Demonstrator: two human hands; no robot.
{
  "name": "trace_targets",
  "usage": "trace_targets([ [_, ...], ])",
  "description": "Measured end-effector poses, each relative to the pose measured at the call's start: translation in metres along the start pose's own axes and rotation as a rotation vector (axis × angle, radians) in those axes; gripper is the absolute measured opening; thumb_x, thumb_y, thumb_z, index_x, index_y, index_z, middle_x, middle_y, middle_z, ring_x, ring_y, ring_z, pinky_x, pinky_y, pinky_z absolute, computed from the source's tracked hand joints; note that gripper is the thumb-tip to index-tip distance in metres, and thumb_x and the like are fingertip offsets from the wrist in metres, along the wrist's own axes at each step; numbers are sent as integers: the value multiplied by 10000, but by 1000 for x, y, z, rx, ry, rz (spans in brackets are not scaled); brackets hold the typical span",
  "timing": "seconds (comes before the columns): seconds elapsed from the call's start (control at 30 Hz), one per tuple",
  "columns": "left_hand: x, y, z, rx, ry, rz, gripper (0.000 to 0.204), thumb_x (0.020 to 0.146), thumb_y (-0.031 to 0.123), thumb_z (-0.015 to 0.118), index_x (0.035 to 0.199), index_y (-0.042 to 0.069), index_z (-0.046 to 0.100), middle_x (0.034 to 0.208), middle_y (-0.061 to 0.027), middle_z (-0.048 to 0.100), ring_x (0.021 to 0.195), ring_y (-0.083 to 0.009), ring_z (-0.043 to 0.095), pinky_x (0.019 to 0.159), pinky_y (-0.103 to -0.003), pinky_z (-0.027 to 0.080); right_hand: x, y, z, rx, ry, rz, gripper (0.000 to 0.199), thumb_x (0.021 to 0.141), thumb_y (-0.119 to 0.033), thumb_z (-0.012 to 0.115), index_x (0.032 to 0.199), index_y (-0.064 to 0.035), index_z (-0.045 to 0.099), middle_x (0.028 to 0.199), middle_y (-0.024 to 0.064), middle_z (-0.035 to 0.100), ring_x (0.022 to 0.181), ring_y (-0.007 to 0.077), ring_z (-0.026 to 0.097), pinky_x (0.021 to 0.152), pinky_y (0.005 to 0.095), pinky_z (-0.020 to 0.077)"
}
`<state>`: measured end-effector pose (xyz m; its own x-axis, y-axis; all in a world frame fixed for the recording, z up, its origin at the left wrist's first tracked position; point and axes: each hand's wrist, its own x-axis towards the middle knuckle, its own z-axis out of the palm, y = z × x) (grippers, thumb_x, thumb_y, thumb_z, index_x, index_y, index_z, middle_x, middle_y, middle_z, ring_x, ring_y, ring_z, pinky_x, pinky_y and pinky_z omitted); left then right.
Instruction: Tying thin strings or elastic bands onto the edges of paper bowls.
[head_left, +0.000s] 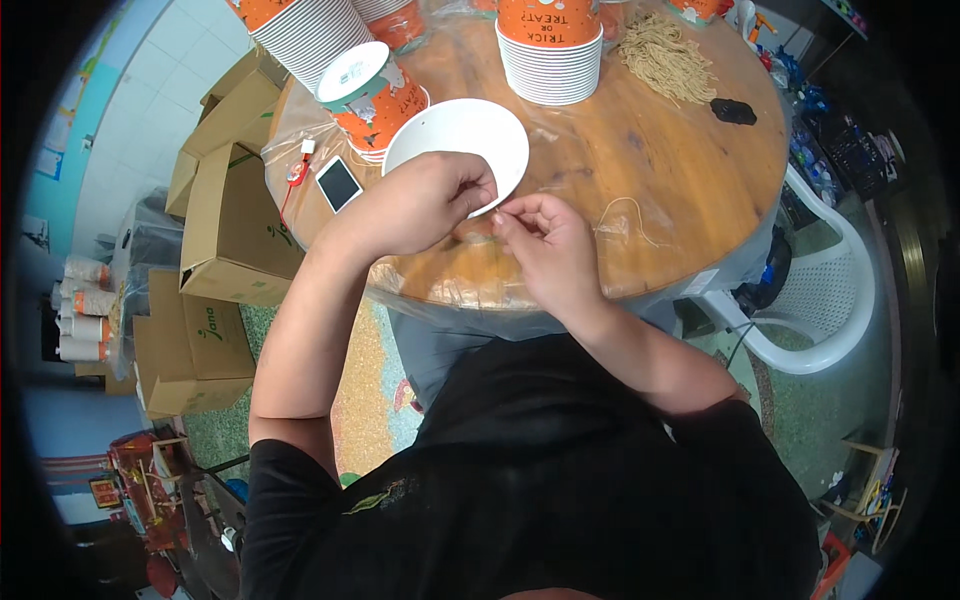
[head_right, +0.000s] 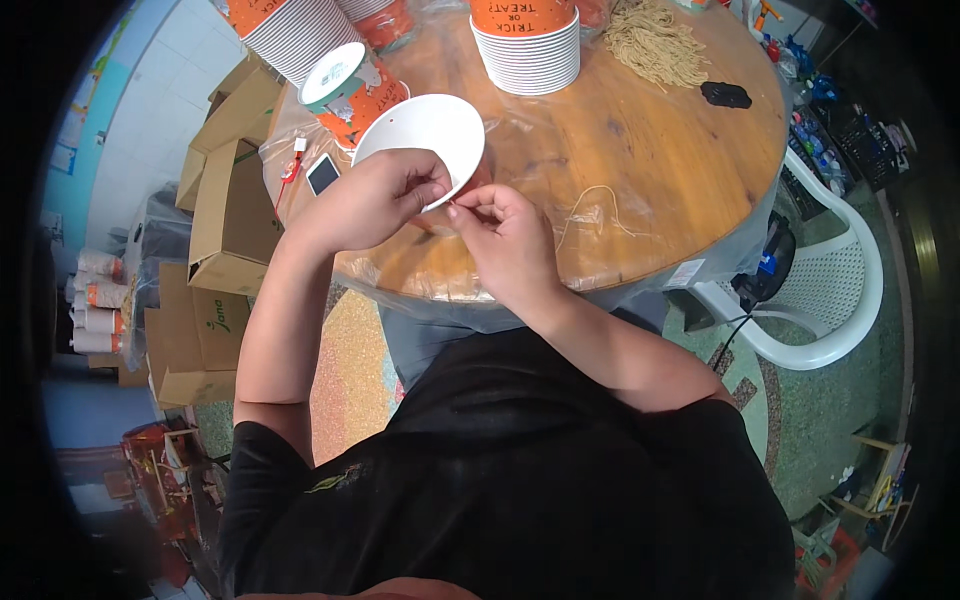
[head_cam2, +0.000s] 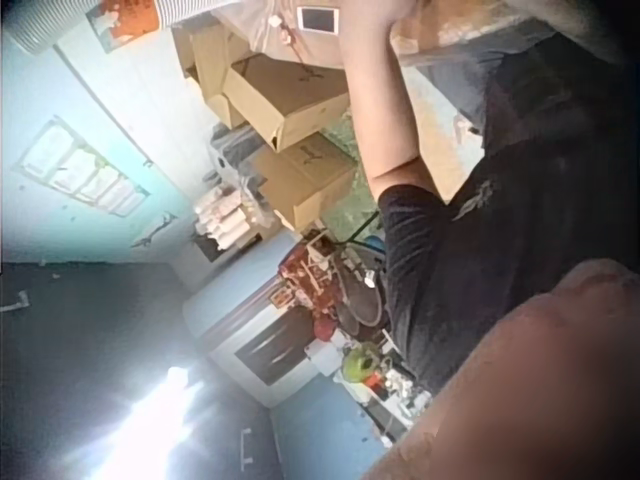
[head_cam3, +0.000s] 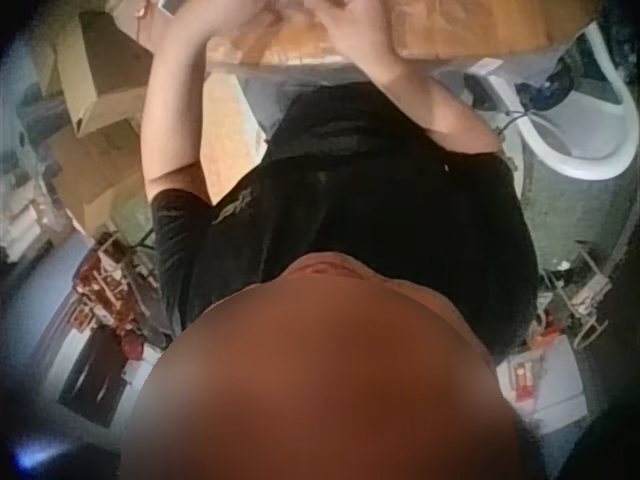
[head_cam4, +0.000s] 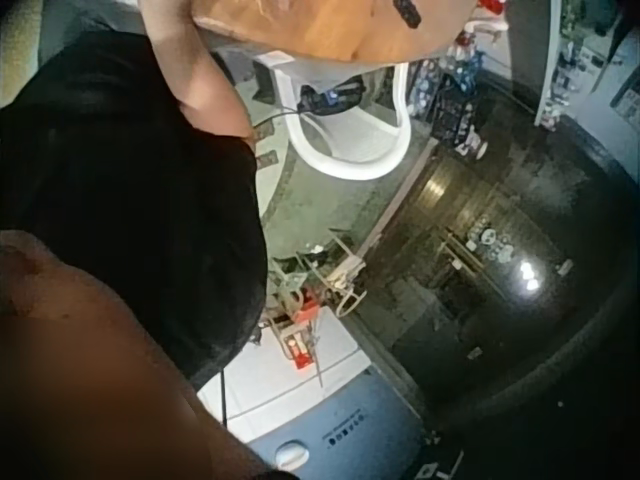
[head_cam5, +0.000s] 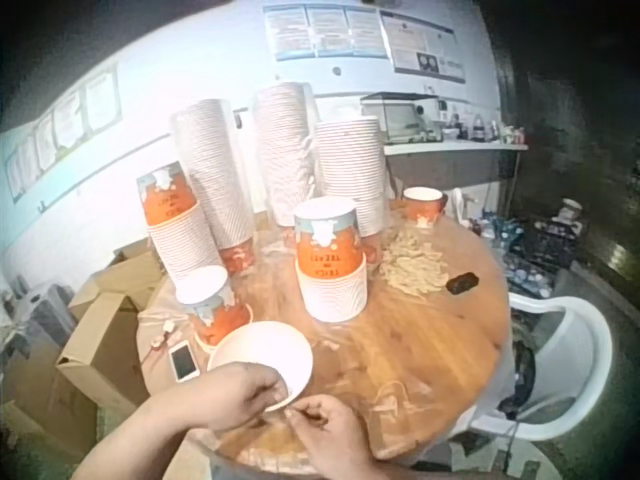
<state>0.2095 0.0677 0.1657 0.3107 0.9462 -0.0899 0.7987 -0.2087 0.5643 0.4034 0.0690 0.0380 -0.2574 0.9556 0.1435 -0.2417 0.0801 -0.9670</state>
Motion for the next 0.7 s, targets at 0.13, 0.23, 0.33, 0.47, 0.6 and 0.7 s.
trace_targets([
  [0.13,-2,7,-2,203,141,101,197,1063,151,760,1176,-10,746,1093,-174,798,997,-314,796,910,-437,629,8,-3,0,24,-81,100,114,1094,-91,766,1127,18,751,987,42,809,872,72,717,778,260,570],
  [0.23,-8,16,11,355,629,174,277,1039,251,772,1108,-17,783,1027,-235,781,999,-466,756,877,-516,604,8,-3,6,93,-84,104,100,1094,-72,752,1137,17,742,1004,46,812,872,71,720,774,254,570],
  [0.33,-19,30,20,234,549,-129,421,1051,375,785,977,-39,797,954,-264,781,894,-475,758,819,-532,603,9,3,4,104,-65,80,80,1068,-54,763,1094,21,757,956,49,816,848,66,726,758,262,568],
  [0.47,-21,39,19,155,228,-264,412,1097,341,748,1014,-57,815,827,-230,770,780,-360,759,754,-438,582,8,7,4,81,-64,51,65,1053,-44,765,1068,18,753,925,42,809,822,68,722,736,264,564],
  [0.6,-19,37,23,59,221,-213,323,1099,259,752,1055,-52,826,862,-210,794,781,-275,763,768,-394,588,7,7,6,83,-50,67,63,1053,-47,768,1064,14,756,919,36,805,818,67,718,731,264,561],
  [0.7,-22,30,27,-45,245,-203,234,1092,177,757,1092,-44,832,896,-166,828,815,-192,765,790,-358,596,6,7,6,7,-55,68,67,1054,-51,772,1060,13,753,914,32,801,810,59,709,721,258,551],
])
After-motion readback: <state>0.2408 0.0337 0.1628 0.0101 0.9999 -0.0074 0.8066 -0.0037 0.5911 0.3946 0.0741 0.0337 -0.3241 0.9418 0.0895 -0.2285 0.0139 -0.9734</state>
